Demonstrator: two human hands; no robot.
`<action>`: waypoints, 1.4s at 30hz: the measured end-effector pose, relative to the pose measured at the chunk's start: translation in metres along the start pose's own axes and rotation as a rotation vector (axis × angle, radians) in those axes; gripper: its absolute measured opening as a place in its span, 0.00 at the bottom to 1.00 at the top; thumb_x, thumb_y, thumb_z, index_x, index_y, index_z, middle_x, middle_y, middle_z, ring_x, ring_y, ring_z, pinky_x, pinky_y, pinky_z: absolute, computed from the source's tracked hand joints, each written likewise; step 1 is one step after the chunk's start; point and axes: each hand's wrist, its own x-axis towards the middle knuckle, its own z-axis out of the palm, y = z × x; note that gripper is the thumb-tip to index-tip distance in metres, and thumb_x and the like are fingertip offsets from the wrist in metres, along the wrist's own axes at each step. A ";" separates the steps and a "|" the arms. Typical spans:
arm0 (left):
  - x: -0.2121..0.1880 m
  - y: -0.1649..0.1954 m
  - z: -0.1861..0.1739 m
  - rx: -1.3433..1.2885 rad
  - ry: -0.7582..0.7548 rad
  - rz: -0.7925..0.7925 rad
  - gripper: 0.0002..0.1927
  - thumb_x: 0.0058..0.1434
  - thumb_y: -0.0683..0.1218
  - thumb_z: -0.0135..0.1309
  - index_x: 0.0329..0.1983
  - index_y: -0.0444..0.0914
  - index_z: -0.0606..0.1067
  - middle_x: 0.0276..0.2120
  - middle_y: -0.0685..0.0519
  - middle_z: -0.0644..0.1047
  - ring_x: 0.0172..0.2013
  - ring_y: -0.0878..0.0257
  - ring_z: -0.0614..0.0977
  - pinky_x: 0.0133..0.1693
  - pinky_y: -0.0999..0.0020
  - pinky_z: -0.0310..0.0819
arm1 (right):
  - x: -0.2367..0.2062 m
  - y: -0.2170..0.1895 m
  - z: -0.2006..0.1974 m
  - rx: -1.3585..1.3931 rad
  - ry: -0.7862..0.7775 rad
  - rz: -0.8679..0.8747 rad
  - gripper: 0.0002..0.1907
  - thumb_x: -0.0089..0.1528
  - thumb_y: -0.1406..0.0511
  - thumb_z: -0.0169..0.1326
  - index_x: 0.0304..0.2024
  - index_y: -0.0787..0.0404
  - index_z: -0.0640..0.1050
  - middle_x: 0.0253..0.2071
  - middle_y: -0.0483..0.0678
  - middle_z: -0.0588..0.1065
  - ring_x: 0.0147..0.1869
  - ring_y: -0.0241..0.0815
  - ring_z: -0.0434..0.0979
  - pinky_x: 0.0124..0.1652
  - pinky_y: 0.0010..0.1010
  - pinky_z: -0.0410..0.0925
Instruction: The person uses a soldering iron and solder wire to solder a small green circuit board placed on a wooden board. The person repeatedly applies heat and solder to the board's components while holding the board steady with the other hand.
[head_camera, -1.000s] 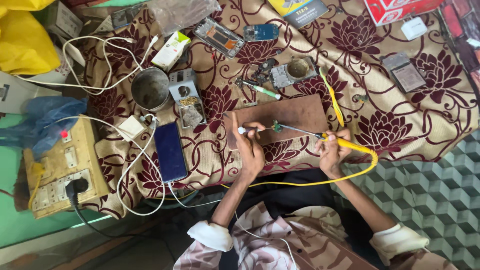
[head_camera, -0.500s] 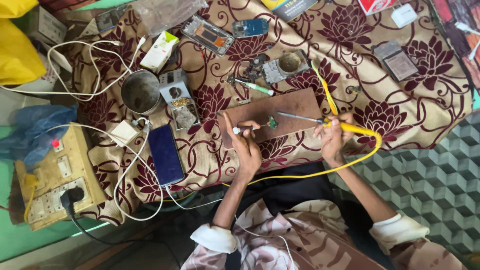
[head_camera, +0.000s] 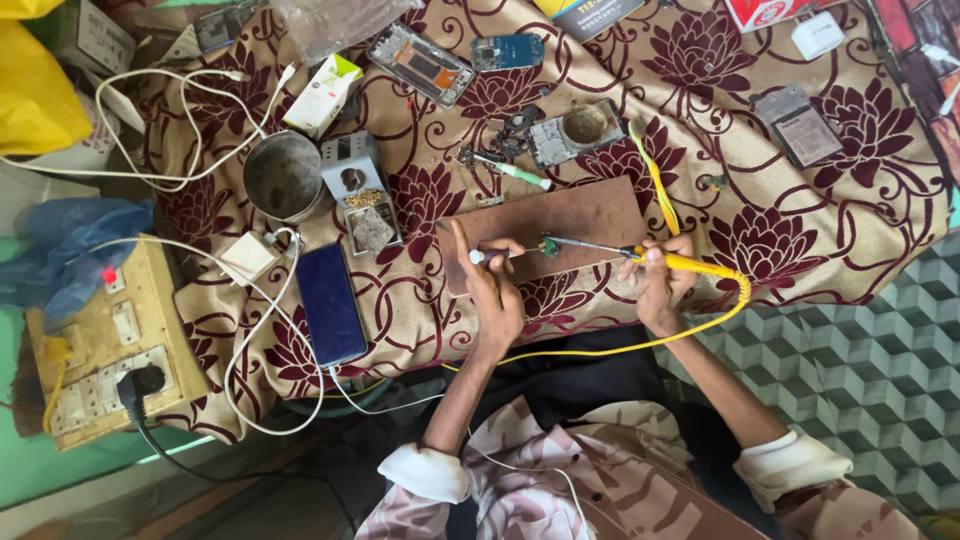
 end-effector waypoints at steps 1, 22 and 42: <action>0.000 -0.001 -0.001 0.017 -0.003 0.017 0.33 0.78 0.37 0.34 0.80 0.35 0.36 0.42 0.48 0.78 0.32 0.66 0.69 0.37 0.70 0.68 | -0.001 -0.001 0.000 -0.007 0.004 0.007 0.08 0.76 0.65 0.42 0.45 0.64 0.61 0.27 0.52 0.69 0.28 0.38 0.73 0.33 0.28 0.67; 0.001 0.005 -0.001 -0.010 -0.032 -0.028 0.36 0.74 0.32 0.33 0.80 0.34 0.34 0.41 0.48 0.77 0.30 0.66 0.68 0.35 0.71 0.67 | -0.017 0.017 -0.014 0.213 0.141 0.120 0.10 0.74 0.64 0.46 0.47 0.63 0.62 0.32 0.46 0.63 0.25 0.36 0.68 0.28 0.28 0.66; 0.005 0.000 -0.008 0.059 -0.075 0.041 0.42 0.66 0.27 0.29 0.80 0.35 0.32 0.41 0.47 0.77 0.34 0.63 0.69 0.42 0.71 0.65 | 0.038 -0.110 0.033 -1.071 -0.266 -0.840 0.02 0.64 0.72 0.50 0.37 0.64 0.70 0.21 0.49 0.68 0.21 0.43 0.68 0.24 0.34 0.59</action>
